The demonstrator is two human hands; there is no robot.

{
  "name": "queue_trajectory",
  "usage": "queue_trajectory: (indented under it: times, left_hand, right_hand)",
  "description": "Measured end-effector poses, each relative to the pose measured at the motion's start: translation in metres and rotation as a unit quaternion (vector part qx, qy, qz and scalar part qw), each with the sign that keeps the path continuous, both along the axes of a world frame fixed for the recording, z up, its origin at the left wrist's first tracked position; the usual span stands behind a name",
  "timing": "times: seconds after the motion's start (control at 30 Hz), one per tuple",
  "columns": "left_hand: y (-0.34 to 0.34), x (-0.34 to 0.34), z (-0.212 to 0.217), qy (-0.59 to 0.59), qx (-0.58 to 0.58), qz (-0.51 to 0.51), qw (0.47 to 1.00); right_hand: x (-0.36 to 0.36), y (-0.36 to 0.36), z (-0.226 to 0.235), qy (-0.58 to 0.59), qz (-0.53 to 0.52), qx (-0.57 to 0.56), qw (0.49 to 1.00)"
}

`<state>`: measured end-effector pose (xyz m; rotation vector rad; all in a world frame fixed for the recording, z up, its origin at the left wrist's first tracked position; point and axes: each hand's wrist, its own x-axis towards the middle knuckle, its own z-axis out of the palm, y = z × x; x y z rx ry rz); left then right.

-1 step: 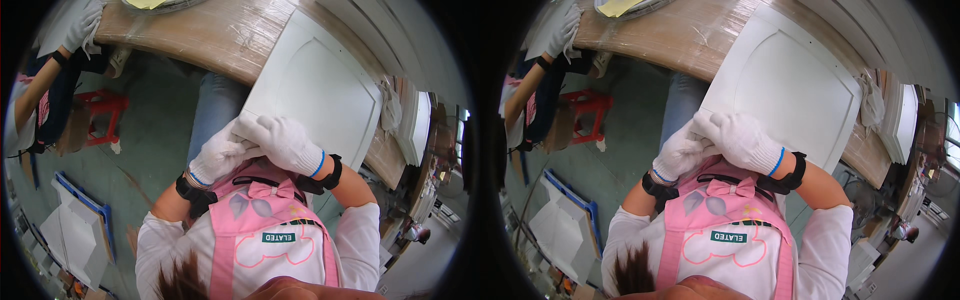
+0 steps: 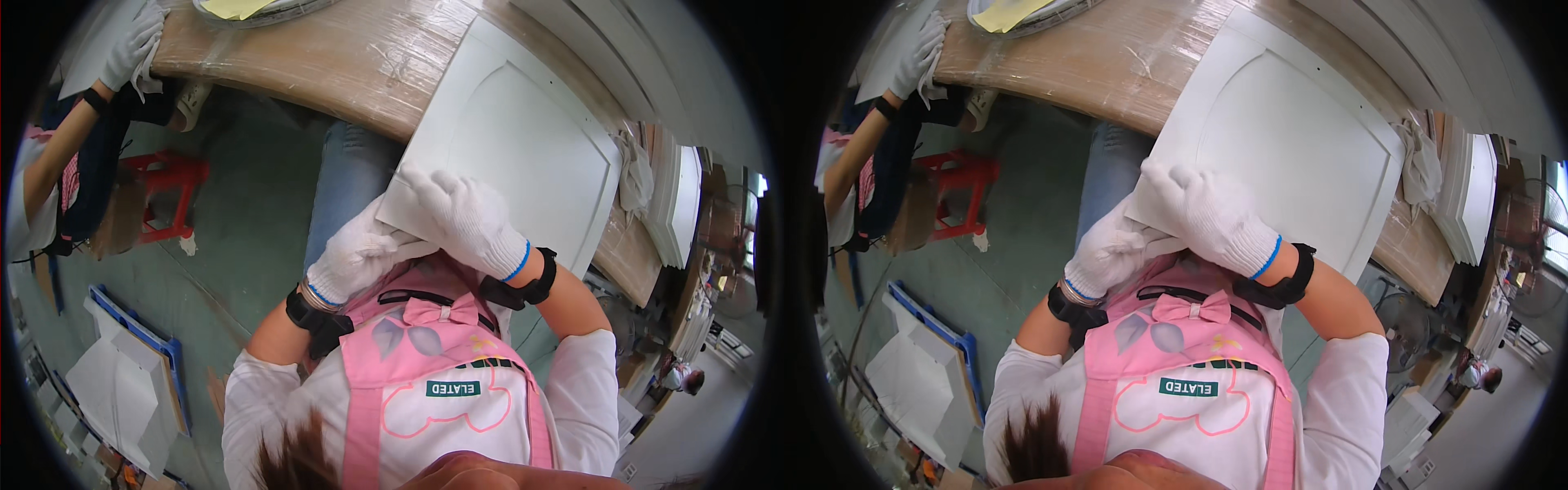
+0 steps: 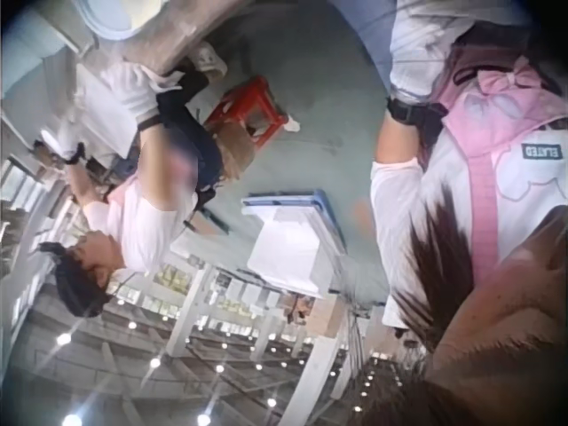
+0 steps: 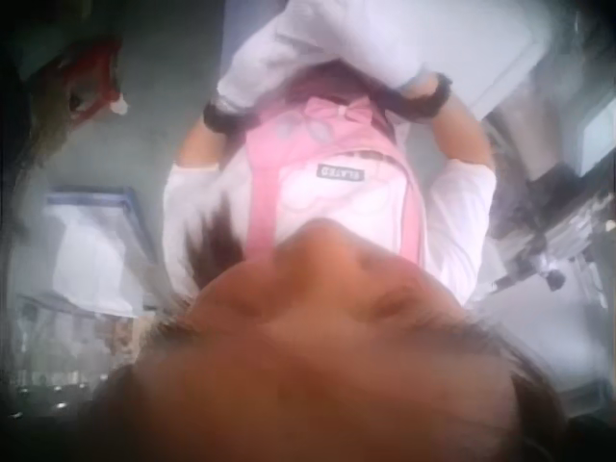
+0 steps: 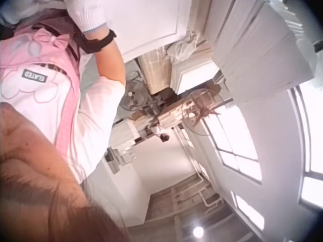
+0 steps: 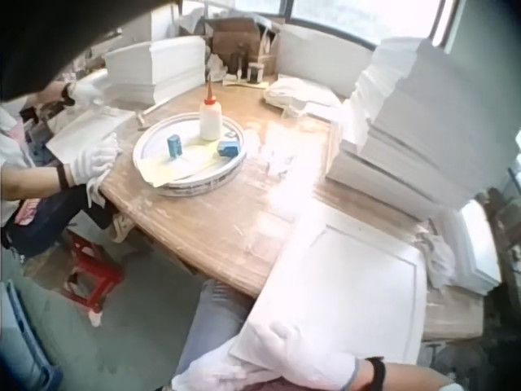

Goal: Cleaning and inspecting white furniture door panels at a factory workbench using cloths, sponges, and scrapers.

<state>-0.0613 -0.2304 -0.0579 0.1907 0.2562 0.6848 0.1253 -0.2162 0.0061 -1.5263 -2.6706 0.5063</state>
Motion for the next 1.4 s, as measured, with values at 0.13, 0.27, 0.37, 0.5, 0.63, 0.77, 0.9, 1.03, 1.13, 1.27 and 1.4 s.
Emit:
queue_trajectory:
  times: [0.13,0.27,0.37,0.5,0.63,0.77,0.9,1.03,1.13,1.27,1.4]
  left_hand:
    - [0.000,-0.002,-0.007,-0.030,0.050,-0.013,0.998]
    - [0.007,-0.003,-0.003,0.086,0.033,-0.018,0.996]
    - [0.015,0.002,0.001,0.119,0.035,-0.046,0.991]
    - [0.012,0.003,0.000,0.151,0.042,-0.036,0.987]
    - [0.011,0.002,0.001,0.157,0.041,-0.033,0.986]
    - [0.011,0.002,-0.001,0.164,0.041,-0.034,0.985]
    - [0.011,0.002,-0.001,0.172,0.032,-0.033,0.984]
    - [0.010,0.003,0.000,0.175,0.029,-0.031,0.984]
    - [0.010,0.003,-0.002,0.176,0.029,-0.030,0.984]
    - [0.011,0.003,-0.001,0.171,0.019,-0.035,0.984]
    - [0.010,0.002,-0.002,0.169,0.024,-0.032,0.985]
  right_hand:
    - [0.004,-0.001,0.001,-0.004,0.031,-0.063,0.998]
    - [0.037,0.020,0.006,0.093,-0.121,0.021,0.988]
    - [0.068,0.039,-0.006,0.070,-0.151,0.107,0.980]
    - [0.073,0.032,-0.014,0.015,-0.084,0.109,0.990]
    - [0.077,0.034,-0.008,0.073,-0.101,0.055,0.991]
    - [0.082,0.034,-0.013,0.042,-0.135,-0.023,0.990]
    - [0.082,0.037,0.000,0.060,-0.121,0.010,0.991]
    - [0.084,0.037,-0.009,0.066,-0.084,0.059,0.993]
    - [0.083,0.036,-0.009,0.039,-0.067,0.060,0.995]
    - [0.082,0.037,-0.004,0.046,-0.082,0.042,0.995]
    - [0.080,0.038,0.003,-0.023,-0.056,0.018,0.998]
